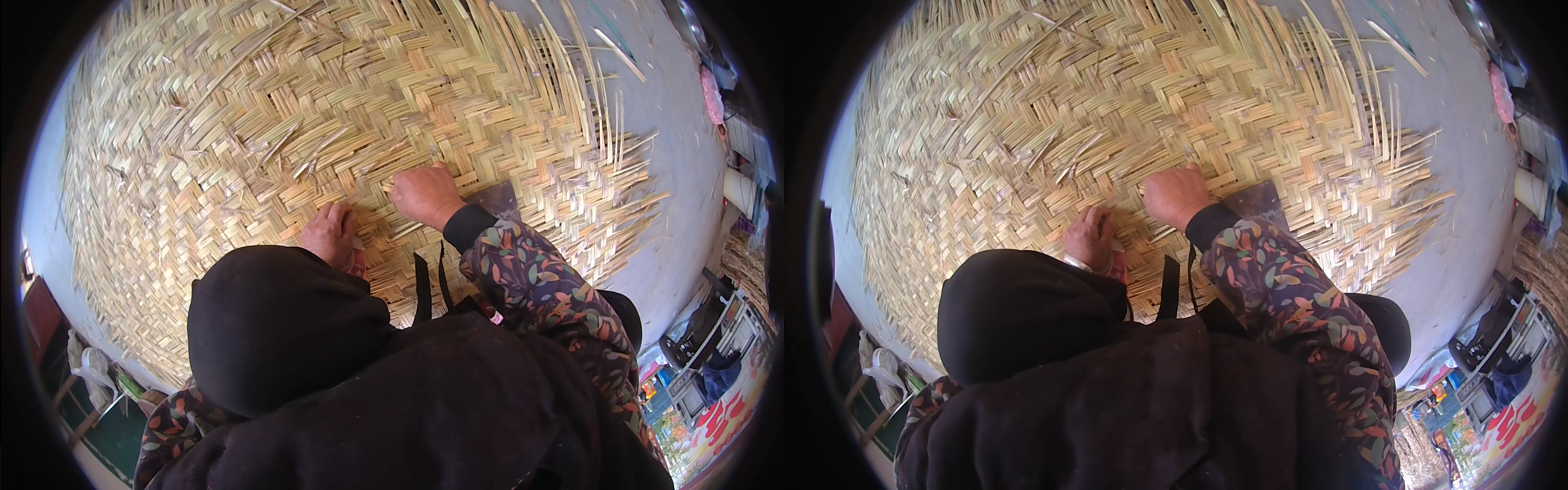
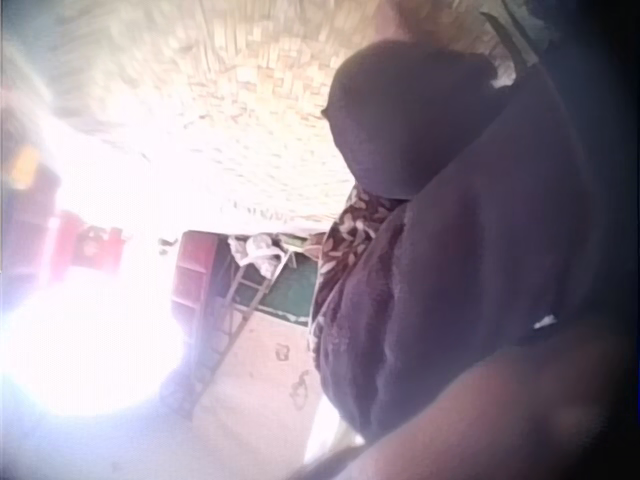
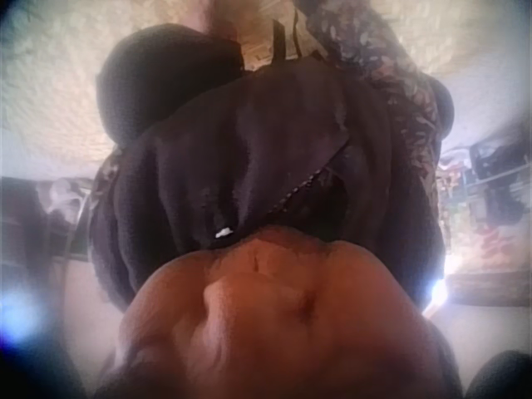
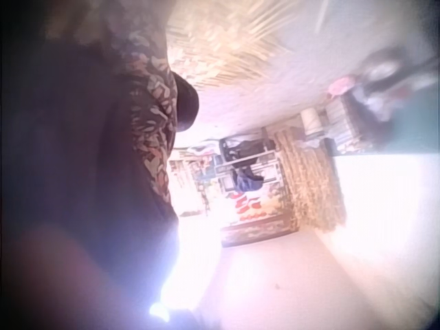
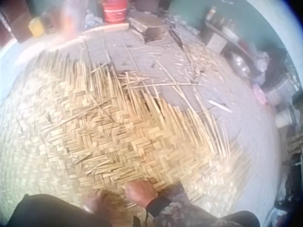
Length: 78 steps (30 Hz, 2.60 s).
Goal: The person sits on the floor and weaves a mat using dried palm leaves. They use a machete to trim and adjust the leaves, ensuring a tight weave.
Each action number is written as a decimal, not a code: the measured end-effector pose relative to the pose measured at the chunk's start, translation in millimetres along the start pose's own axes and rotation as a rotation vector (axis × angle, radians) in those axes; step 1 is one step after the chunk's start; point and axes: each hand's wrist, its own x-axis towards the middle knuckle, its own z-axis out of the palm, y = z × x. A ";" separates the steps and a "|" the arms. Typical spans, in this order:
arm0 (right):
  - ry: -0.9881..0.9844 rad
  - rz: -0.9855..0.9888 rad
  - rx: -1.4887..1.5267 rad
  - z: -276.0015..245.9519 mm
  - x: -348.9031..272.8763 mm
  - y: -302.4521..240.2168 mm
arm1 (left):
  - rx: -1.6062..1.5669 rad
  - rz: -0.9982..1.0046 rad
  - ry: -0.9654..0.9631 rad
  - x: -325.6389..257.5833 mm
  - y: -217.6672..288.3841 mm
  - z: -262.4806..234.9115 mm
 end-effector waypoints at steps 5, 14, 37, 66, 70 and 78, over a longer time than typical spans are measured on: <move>0.006 -0.012 0.013 0.4 1.4 0.2 | 0.000 -0.001 -0.021 0.0 -1.5 -0.6; -0.001 -0.066 -0.004 7.3 10.6 2.5 | 0.010 0.005 -0.052 2.6 0.2 -3.3; 0.024 -0.193 -0.065 1.0 11.7 16.3 | 0.045 0.011 -0.067 4.0 0.7 -3.8; 0.161 -0.183 0.039 6.8 2.6 44.8 | 0.061 0.035 -0.054 1.1 -3.5 -0.1; 0.192 -0.191 0.152 9.4 3.3 51.0 | 0.059 0.140 -0.038 8.1 -2.2 -0.9; 0.238 -0.072 0.181 18.8 5.2 46.7 | 0.068 0.248 -0.235 66.8 24.5 14.5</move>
